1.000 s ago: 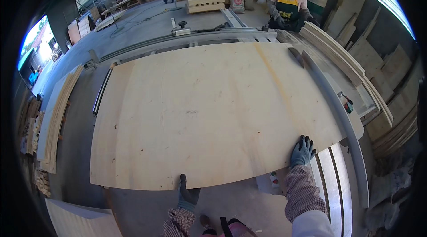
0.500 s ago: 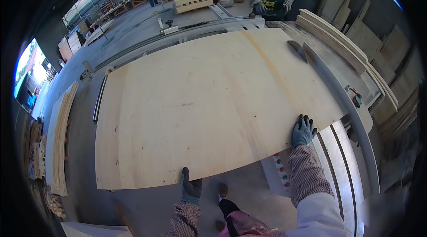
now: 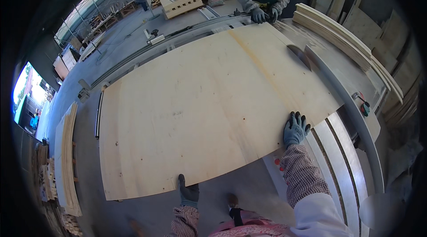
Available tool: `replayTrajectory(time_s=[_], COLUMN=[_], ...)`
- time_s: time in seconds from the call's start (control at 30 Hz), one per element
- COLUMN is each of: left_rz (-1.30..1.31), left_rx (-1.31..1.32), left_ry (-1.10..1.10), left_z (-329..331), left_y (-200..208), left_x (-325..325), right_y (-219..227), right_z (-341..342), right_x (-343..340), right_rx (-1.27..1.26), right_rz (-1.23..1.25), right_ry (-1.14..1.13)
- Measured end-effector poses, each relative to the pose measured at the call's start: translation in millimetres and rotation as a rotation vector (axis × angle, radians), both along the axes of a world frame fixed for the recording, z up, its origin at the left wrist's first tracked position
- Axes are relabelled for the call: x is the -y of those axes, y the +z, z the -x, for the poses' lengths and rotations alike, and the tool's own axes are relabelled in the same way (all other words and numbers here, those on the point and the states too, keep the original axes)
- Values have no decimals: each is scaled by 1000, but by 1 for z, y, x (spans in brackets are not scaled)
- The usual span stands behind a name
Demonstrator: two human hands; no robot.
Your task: The person positions a large sheet of plywood on a table saw and, with assistance from a coworker, pushes it through the blade to make a cut. The person then uses a tape measure to measure the cut piece.
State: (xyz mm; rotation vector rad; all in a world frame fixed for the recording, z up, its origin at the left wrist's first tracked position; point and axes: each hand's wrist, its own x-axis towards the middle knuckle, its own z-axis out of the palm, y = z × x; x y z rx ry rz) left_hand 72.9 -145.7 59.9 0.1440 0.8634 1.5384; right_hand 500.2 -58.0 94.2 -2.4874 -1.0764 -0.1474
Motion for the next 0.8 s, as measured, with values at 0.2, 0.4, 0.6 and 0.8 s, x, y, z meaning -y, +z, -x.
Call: replayTrajectory(time_s=[0.2,0.4,0.6,0.8], left_rz=[-24,-39,-2,-43], left_rx=[-12,-83,-94,-25], left_ry=[14,1,48,-120], left_z=[-5,3,-6,20], left_y=[4,3,9,-4], left_x=[-3,1,0,2], right_y=[0,-11,-4,-6], right_z=[0,5,7,11], right_x=[5,5,9,12], right_rx=[21,57,31,39], right_rz=[-45,-96,-92,-91], right_ry=[-5,2,-6,-23])
